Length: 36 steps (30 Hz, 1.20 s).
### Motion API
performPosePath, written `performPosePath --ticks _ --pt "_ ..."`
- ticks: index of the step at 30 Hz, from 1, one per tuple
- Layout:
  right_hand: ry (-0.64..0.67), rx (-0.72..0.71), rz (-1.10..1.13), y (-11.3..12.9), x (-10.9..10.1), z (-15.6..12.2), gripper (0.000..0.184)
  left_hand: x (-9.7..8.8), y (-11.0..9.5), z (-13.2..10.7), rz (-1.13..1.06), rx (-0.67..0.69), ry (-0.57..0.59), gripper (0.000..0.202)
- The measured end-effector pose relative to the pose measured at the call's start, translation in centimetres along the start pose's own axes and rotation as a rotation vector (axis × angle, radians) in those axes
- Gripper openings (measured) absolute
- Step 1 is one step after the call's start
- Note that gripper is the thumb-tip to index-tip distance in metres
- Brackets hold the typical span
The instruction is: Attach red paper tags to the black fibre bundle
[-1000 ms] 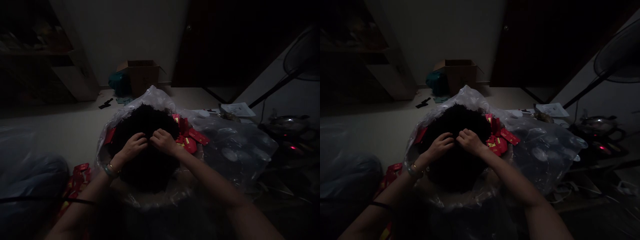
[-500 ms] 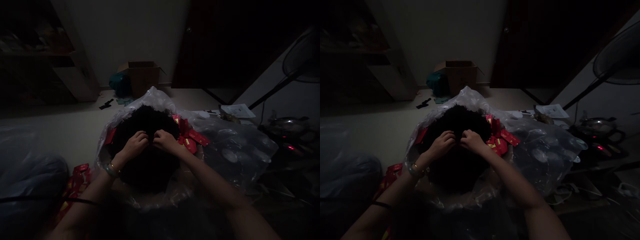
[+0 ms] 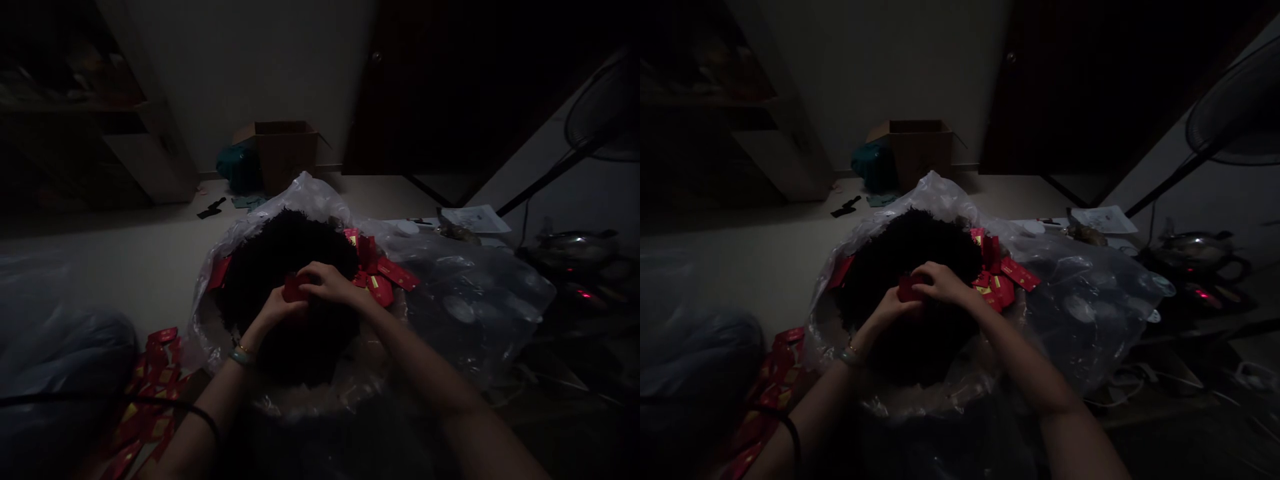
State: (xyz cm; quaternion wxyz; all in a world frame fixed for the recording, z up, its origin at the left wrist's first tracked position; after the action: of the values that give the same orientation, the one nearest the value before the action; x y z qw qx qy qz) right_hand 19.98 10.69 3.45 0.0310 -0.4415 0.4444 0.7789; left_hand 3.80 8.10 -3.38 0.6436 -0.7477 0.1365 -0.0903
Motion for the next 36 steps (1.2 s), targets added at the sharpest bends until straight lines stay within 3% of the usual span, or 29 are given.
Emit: performPosePath --ticks 11,17,21,25,28,31,34,36 --pt "0.387 0.14 0.027 -1.4 1.0 0.9 0.031 0.3 0.9 -0.3 -0.045 0.009 0.03 0.043" --pt "0.418 0.177 0.04 -2.6 2.3 0.7 0.035 -0.1 1.7 0.1 -0.229 -0.009 0.036 0.05" --pt "0.349 0.164 0.007 -2.3 2.7 0.6 0.028 -0.5 2.0 0.3 -0.132 -0.022 -0.114 0.046" --pt "0.219 0.165 -0.004 -1.9 2.6 0.3 0.015 -0.3 1.5 0.1 -0.01 0.076 -0.268 0.038" --pt "0.378 0.123 0.016 -2.0 3.4 0.2 0.018 0.0 1.1 -0.1 0.0 0.127 -0.329 0.032" --pt "0.535 0.092 0.012 -2.3 4.7 0.2 0.026 0.2 1.0 -0.2 -0.032 0.131 -0.319 0.029" --pt "0.573 0.098 -0.011 -2.4 5.6 -0.1 0.025 -0.1 0.9 -0.2 -0.101 0.096 -0.313 0.036" --pt "0.542 0.1 -0.037 -2.3 5.5 -0.5 0.022 -0.8 0.8 -0.3 -0.147 0.069 -0.325 0.053"
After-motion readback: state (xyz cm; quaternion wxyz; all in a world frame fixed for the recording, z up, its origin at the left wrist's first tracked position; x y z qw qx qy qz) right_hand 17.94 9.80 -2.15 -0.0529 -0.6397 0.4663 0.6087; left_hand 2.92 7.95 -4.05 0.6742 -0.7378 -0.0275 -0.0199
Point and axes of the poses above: each hand's wrist, its own z-axis towards the middle knuckle, its own x-axis out of the palm, y = z × x, the point moved 2 cm from there along z, towards the middle knuckle, and after that the axes turned 5 degrees about y, right-handed, at the moved point
